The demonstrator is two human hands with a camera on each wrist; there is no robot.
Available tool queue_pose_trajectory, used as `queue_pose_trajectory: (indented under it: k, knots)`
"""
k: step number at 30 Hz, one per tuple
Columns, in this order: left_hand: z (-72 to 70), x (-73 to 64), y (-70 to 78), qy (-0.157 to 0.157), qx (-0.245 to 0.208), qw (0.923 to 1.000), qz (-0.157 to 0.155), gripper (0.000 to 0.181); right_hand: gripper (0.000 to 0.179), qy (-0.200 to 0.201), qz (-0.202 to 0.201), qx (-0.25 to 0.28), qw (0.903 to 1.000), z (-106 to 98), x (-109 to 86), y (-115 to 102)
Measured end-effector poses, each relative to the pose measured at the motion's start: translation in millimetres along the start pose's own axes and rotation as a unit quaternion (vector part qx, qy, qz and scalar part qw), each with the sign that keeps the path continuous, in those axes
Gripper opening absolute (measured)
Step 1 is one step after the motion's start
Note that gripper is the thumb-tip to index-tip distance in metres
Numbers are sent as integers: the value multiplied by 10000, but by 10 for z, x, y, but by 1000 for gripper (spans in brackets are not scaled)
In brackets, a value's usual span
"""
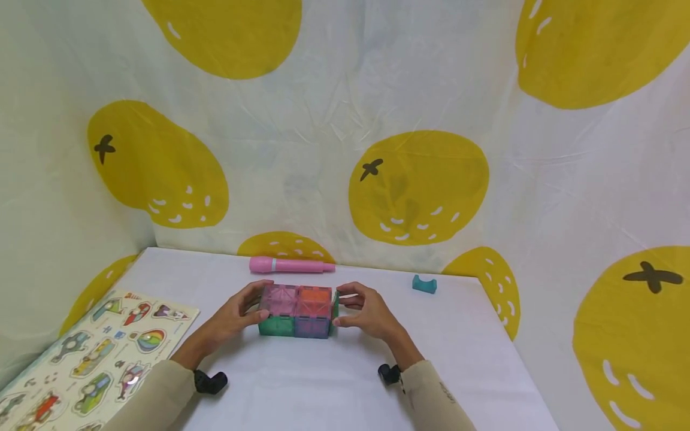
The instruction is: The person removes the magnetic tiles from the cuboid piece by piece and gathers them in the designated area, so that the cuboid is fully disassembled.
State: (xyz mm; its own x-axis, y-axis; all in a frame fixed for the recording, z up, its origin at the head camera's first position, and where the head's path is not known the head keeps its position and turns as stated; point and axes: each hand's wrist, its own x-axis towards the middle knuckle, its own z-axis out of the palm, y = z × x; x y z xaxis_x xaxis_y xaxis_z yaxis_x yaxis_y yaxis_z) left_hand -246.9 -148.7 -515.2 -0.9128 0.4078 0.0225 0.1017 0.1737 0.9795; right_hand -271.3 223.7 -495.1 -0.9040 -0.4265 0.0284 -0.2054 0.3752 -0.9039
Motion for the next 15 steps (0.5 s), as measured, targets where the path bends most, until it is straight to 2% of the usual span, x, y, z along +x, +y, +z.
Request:
queue_pose_trajectory:
  k: [3, 8, 15]
  knots:
    - [8, 4, 0, -13, 12, 10000, 32, 75, 74, 23, 31, -122, 9999, -40, -60, 8]
    - [3, 4, -1, 24, 45, 10000, 63, 74, 78, 76, -103, -835, 9964, -97, -166, -43]
    - [-10, 10, 0, 9, 120, 9999, -22, 74, 75, 202, 259, -1830, 9826, -159, -285, -121]
